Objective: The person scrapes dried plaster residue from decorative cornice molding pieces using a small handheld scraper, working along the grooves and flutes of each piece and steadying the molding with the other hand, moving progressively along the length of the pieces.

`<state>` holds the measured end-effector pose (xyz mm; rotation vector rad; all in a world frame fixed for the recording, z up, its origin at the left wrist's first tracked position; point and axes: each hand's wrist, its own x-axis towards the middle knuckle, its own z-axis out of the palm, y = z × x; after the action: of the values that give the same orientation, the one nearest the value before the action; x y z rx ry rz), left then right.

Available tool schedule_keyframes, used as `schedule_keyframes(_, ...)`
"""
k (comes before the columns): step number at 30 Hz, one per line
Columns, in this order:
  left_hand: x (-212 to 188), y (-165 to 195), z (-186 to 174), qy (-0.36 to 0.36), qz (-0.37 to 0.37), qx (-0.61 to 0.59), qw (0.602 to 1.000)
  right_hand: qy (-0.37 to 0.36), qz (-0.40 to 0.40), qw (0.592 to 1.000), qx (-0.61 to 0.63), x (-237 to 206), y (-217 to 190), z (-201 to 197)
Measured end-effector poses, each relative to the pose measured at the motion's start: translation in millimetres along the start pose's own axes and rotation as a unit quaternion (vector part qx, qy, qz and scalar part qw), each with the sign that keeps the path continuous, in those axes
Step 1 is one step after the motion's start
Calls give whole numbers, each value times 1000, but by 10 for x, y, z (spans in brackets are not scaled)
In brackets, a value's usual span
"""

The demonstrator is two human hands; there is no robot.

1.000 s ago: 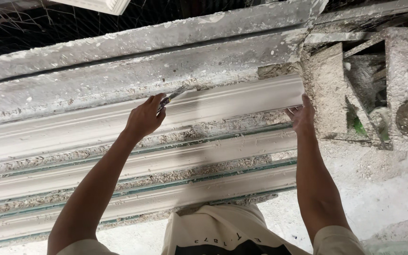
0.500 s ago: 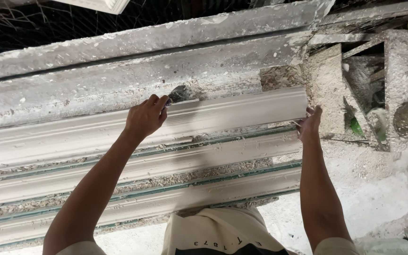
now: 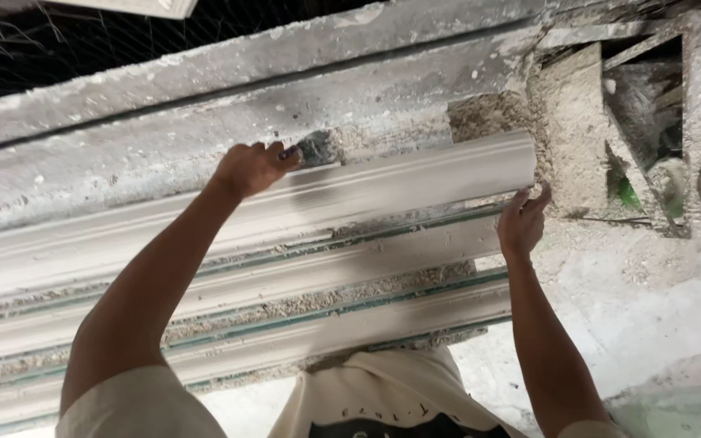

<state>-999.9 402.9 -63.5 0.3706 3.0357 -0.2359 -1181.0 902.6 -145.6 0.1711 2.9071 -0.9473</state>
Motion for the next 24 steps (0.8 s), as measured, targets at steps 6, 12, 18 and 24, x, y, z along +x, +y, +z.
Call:
schedule_keyframes(6,-263,-192,-63,-69,17,-16,997,-27,20,999,-25,98,85,41)
schedule_keyframes(12,795,462,63,25,39,-7,999,-51,39,997,-42,89,41,10)
schedule_keyframes(18,365,149,-193,-47,59,-3,997,-66,74,995,-7,101,37,-19)
schedule_keyframes(24,1232,731,-55,29,66,-51,996,-56,61,996,-16,95,14,-12)
